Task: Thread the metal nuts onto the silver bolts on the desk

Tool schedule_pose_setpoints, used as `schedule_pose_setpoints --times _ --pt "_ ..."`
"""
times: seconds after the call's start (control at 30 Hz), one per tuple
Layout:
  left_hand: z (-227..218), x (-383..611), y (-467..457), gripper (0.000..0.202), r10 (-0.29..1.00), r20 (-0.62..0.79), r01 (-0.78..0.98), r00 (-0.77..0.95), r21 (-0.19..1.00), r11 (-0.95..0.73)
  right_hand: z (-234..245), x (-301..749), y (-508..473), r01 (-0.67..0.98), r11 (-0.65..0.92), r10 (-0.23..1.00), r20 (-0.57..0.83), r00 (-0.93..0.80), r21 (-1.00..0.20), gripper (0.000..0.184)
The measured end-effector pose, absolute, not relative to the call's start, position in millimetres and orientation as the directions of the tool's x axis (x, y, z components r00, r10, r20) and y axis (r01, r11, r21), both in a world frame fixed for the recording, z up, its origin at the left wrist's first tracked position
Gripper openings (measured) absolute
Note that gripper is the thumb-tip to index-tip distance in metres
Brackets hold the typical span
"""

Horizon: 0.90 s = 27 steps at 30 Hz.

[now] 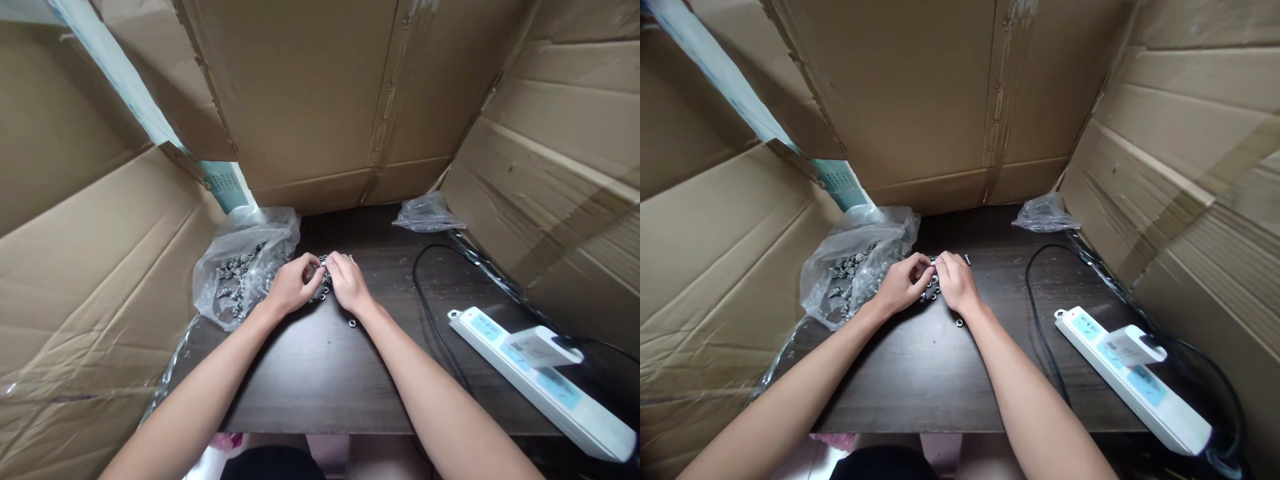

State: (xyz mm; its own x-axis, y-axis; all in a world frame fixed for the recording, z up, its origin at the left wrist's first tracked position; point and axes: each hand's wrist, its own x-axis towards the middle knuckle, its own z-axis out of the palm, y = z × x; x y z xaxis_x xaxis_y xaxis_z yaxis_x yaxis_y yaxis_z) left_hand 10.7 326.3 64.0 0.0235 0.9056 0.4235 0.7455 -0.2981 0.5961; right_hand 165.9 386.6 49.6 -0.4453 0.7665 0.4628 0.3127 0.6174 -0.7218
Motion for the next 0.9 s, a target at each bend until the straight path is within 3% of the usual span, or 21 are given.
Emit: schedule_pose_setpoints --times 0.17,0.47,0.8,0.9 --pt "62.5 7.2 323.5 0.028 0.936 0.348 0.758 0.054 0.595 -0.266 52.0 161.8 381.2 0.298 0.652 0.725 0.456 -0.516 -0.698 0.029" --pt "62.3 12.1 323.1 0.031 0.964 0.261 0.838 -0.054 0.536 -0.098 57.1 160.3 371.0 0.367 0.724 0.67 0.467 -0.577 -0.584 0.022" --pt "55.5 11.9 324.9 0.031 0.949 0.312 0.805 -0.054 0.576 -0.144 51.0 159.2 372.4 0.202 0.682 0.692 0.532 -0.487 -0.703 0.009" --pt "54.7 12.2 325.7 0.03 0.947 0.312 0.791 -0.071 0.596 -0.137 54.0 159.9 371.9 0.195 0.708 0.674 0.567 -0.474 -0.679 0.006"
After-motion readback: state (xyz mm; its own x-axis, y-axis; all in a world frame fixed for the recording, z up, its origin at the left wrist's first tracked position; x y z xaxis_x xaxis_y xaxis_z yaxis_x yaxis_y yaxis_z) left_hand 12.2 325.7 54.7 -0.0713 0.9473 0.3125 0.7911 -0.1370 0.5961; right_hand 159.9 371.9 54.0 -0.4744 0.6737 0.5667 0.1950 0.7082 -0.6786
